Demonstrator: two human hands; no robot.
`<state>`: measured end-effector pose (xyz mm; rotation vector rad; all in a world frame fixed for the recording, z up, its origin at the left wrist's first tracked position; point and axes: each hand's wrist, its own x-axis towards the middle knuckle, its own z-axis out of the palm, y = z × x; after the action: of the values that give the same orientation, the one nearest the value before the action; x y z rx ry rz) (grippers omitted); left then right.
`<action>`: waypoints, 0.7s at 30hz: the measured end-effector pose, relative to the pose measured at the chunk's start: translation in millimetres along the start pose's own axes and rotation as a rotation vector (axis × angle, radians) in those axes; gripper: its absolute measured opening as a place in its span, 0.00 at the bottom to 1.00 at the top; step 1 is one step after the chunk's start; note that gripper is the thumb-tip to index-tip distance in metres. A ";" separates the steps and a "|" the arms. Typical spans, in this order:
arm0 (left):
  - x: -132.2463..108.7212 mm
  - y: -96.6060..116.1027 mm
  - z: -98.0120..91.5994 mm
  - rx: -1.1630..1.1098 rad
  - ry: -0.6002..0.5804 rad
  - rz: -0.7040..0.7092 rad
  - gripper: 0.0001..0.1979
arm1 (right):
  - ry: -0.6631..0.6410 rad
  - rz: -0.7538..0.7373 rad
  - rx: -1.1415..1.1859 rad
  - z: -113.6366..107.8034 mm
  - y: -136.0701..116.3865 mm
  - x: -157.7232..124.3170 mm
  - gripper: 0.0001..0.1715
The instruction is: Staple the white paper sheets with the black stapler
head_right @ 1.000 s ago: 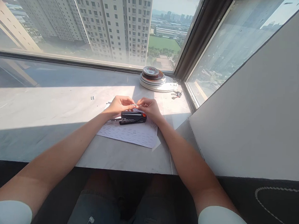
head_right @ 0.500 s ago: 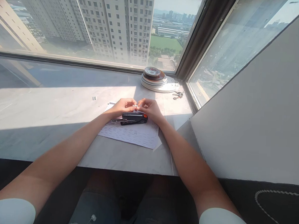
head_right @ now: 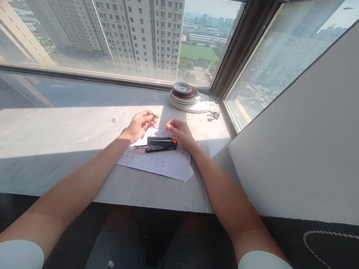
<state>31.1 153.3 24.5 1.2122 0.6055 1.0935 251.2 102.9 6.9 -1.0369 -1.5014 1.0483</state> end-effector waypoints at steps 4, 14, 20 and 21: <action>4.1 1.0 -8.0 -0.204 0.166 -0.047 0.06 | 0.001 0.012 -0.030 1.5 -3.0 -1.7 0.26; 8.5 9.8 -14.9 -0.611 0.157 -0.248 0.12 | -0.023 0.024 -0.053 -0.8 -3.2 -1.4 0.26; 11.6 9.9 -18.4 -0.556 0.198 -0.216 0.12 | -0.058 0.011 -0.154 1.1 -3.6 -1.7 0.27; 11.4 11.8 -19.0 -0.554 0.214 -0.213 0.12 | -0.067 0.009 -0.170 1.4 -3.7 -1.7 0.27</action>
<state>15.5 171.4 32.0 0.5452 0.5304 1.1186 249.7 100.1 9.9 -1.1370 -1.6643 0.9823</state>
